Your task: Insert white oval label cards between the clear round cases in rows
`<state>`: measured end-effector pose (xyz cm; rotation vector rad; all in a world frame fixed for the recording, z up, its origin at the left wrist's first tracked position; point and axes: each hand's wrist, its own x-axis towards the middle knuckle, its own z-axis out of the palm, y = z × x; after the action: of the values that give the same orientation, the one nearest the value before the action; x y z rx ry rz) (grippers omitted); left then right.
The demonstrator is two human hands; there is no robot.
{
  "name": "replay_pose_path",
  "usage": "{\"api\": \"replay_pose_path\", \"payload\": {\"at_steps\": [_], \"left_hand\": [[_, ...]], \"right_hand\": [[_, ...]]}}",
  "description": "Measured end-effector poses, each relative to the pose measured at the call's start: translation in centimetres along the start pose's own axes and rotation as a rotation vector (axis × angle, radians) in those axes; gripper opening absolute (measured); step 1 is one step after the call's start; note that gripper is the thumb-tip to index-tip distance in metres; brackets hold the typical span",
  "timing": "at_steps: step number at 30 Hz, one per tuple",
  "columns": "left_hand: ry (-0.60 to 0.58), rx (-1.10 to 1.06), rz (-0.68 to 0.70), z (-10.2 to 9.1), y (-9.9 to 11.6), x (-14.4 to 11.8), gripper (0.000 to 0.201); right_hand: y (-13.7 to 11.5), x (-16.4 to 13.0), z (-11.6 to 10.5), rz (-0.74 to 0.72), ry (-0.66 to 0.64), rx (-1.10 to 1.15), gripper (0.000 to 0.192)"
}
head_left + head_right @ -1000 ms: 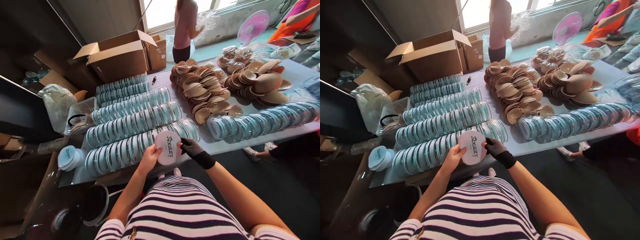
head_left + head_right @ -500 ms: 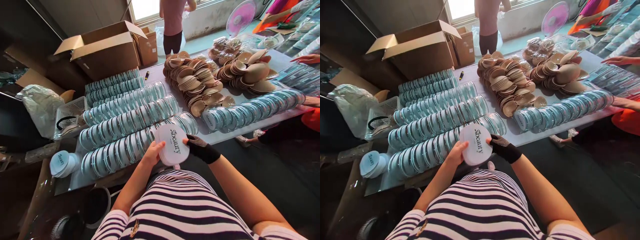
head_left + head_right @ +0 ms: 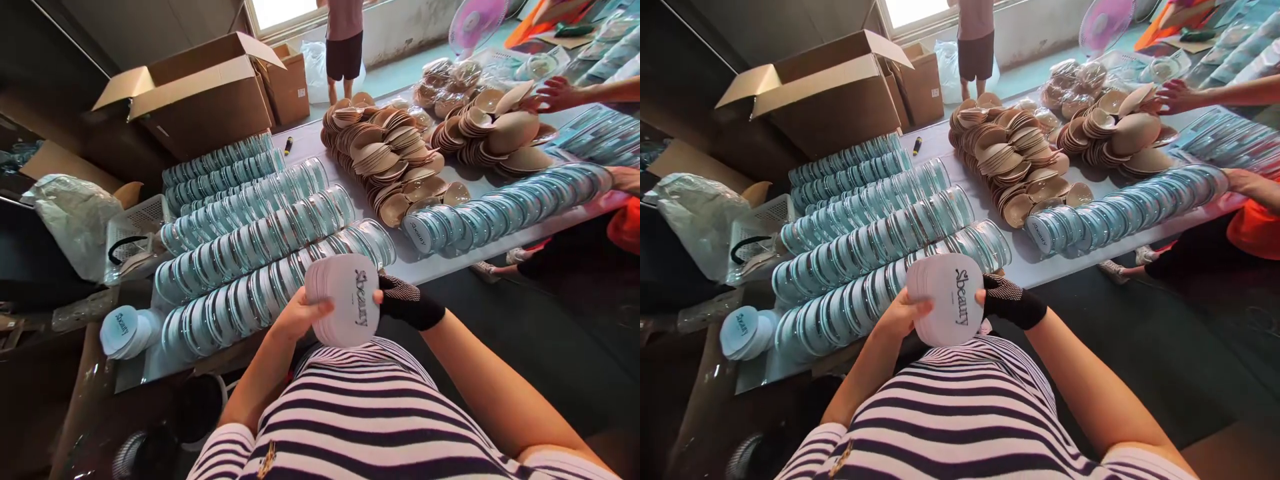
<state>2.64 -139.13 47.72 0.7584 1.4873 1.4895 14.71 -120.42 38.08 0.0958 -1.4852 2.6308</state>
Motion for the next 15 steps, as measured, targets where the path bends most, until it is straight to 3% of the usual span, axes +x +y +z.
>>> {"api": "replay_pose_path", "payload": {"at_steps": [2, 3, 6, 10, 13, 15], "left_hand": [[-0.109, -0.142, -0.036, 0.3, 0.2, -0.2, 0.069], [-0.091, -0.152, -0.027, 0.3, 0.1, -0.1, 0.066], [0.126, -0.009, 0.064, -0.2, -0.7, 0.6, 0.046], [0.287, 0.034, 0.176, -0.5, -2.0, 1.3, 0.043], [0.495, -0.047, 0.266, -0.2, -2.5, 1.9, 0.042], [0.584, -0.101, 0.288, -0.2, -2.6, 2.3, 0.041]], "right_hand": [[0.1, -0.2, 0.2, -0.009, -0.076, 0.062, 0.062], [0.2, -0.1, 0.2, -0.017, -0.046, 0.072, 0.063], [-0.1, 0.2, 0.3, -0.019, 0.1, 0.02, 0.066], [-0.9, 0.7, 0.5, -0.109, 0.216, -0.09, 0.068], [-1.0, 1.2, 0.8, -0.291, 0.51, -0.354, 0.071], [-0.7, 1.2, 1.3, -0.338, 0.583, -0.612, 0.072]]}}
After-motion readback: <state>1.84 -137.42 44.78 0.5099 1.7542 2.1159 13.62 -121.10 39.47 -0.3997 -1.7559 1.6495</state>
